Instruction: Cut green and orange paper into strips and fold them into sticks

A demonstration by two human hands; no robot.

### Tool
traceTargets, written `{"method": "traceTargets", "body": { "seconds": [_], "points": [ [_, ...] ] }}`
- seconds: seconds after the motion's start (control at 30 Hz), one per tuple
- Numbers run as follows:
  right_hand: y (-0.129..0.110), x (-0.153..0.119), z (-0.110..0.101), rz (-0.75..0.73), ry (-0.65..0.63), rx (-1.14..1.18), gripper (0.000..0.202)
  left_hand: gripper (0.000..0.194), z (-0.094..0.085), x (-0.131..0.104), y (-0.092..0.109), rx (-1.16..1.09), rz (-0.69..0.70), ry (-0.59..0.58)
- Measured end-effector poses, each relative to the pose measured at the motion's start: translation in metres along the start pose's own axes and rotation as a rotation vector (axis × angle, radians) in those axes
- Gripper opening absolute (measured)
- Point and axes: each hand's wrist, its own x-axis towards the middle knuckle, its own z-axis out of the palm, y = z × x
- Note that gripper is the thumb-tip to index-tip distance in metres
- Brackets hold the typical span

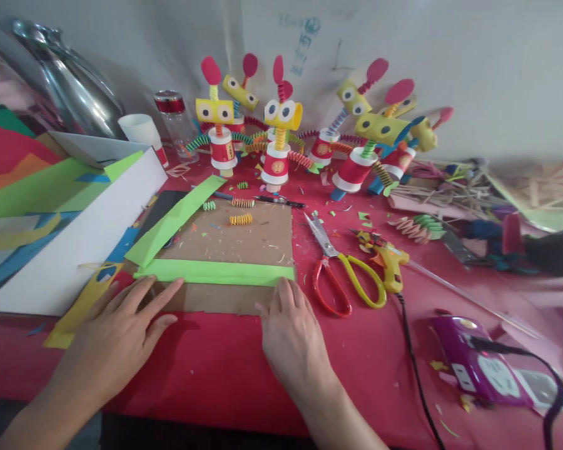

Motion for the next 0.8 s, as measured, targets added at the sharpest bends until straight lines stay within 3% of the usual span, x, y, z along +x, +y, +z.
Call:
{"method": "traceTargets", "body": {
  "seconds": [0.17, 0.37, 0.8],
  "points": [
    [-0.004, -0.002, -0.004, 0.057, -0.018, 0.001, 0.046, 0.057, -0.007, 0.001, 0.011, 0.053, -0.039, -0.048],
    [-0.019, 0.001, -0.016, 0.091, -0.093, -0.061, 0.046, 0.060, -0.007, 0.008, 0.022, 0.035, -0.037, 0.009],
    [-0.031, 0.001, -0.010, 0.140, -0.067, -0.028, 0.045, 0.055, -0.006, 0.009, 0.028, 0.045, -0.027, -0.019]
  ]
}}
